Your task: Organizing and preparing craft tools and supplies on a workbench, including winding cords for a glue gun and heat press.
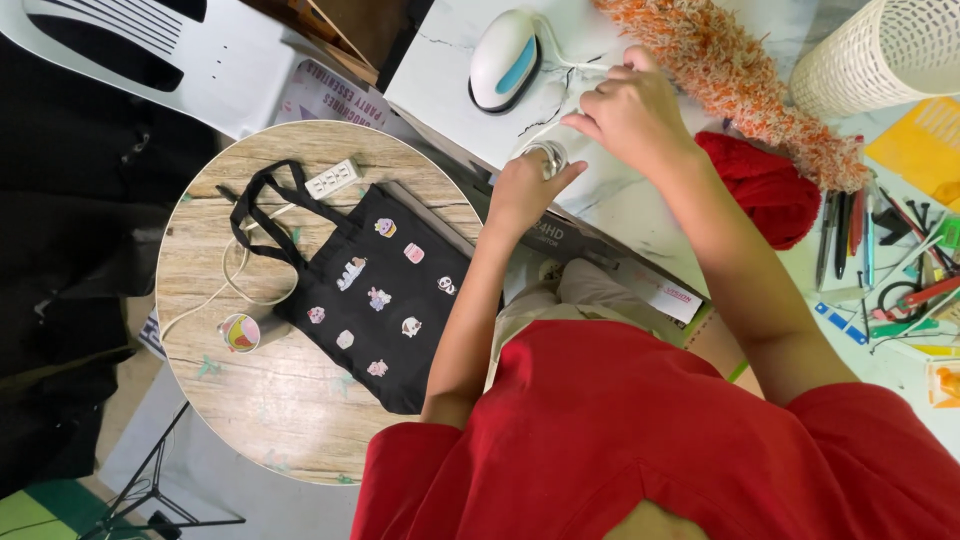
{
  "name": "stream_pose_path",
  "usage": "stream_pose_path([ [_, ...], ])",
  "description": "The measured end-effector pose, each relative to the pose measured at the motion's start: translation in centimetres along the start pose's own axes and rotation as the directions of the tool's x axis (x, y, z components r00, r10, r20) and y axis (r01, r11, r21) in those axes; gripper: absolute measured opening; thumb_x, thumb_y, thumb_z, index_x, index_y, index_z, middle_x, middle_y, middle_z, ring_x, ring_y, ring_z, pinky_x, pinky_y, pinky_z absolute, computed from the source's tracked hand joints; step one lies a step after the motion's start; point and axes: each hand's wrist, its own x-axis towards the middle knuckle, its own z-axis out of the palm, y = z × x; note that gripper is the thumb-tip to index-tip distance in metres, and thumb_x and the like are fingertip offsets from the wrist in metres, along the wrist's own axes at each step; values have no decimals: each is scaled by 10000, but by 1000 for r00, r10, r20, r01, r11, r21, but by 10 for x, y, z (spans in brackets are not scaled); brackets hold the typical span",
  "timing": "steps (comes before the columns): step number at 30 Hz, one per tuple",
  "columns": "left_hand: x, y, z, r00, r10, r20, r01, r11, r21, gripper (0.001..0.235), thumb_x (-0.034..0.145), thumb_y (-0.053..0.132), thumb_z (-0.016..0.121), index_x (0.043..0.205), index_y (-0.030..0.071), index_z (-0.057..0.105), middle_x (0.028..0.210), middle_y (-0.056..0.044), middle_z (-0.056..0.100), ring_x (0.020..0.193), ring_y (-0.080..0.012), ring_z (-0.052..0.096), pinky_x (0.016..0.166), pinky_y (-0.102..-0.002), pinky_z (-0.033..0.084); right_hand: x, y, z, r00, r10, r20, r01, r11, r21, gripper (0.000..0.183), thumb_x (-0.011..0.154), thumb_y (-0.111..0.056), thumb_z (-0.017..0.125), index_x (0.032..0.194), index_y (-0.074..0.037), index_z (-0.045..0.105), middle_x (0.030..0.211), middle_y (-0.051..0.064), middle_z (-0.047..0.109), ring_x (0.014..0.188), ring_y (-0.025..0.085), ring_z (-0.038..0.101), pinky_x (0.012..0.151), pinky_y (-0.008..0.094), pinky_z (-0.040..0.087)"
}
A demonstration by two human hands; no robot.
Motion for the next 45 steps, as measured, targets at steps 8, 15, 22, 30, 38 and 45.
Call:
stream_pose_path([
  [8, 4, -34, 6, 977, 164, -135, -135, 970, 202, 511, 916, 477, 733, 874, -8, 577, 727, -223, 650, 716, -418, 653, 638, -490, 508, -13, 14, -4, 981, 61, -184, -65, 998, -19, 354, 1052, -408, 786, 835, -134, 733, 838, -13, 714, 842, 126, 626, 1074, 379, 386],
  [15, 18, -38, -7, 926, 78, -370, -81, 997, 7, 462, 976, 439, 669, 1024, -19, 635, 828, -213, 659, 700, -361, 635, 654, -455, 505, -23, -9, 13, 969, 121, -217, -112, 992, 54, 311, 1061, -400, 788, 876, -156, 736, 840, -35, 713, 841, 127, 627, 1034, 361, 341],
  [22, 51, -44, -3, 730, -139, -669, -140, 928, -345, 401, 1079, 365, 596, 995, -13, 697, 798, -95, 647, 719, -170, 583, 673, -347, 490, -28, -33, 17, 985, 75, -157, -40, 976, 215, 106, 1109, -218, 749, 1035, -145, 727, 903, -23, 735, 882, 117, 671, 1202, 413, 328],
  [30, 51, -15, -11, 684, -131, -718, -320, 830, -456, 247, 1012, 236, 689, 980, 0, 752, 797, -30, 686, 709, -119, 590, 647, -316, 463, -12, -42, 22, 988, -37, -150, 86, 939, 334, 111, 1008, -224, 743, 1096, -158, 725, 1133, 0, 772, 1143, 159, 706, 1287, 553, 200],
  [38, 43, 5, -34, 578, 552, -601, -520, 817, 250, 225, 837, 204, 846, 919, 48, 705, 791, -85, 702, 699, -267, 678, 668, -375, 521, 17, -19, 2, 964, 177, 198, -234, 208, 950, 391, 996, -114, 632, 1354, 14, 539, 1230, 107, 671, 1190, 187, 652, 1037, 356, 512],
  [45, 45, 6, -45, 570, 634, -523, -590, 759, 276, 294, 809, 270, 846, 937, 39, 716, 778, -77, 689, 691, -264, 672, 673, -378, 528, 14, 13, 36, 895, -287, 340, -391, -142, 909, 164, 1103, -101, 534, 1198, 8, 611, 977, 69, 689, 921, 147, 688, 867, 299, 561],
])
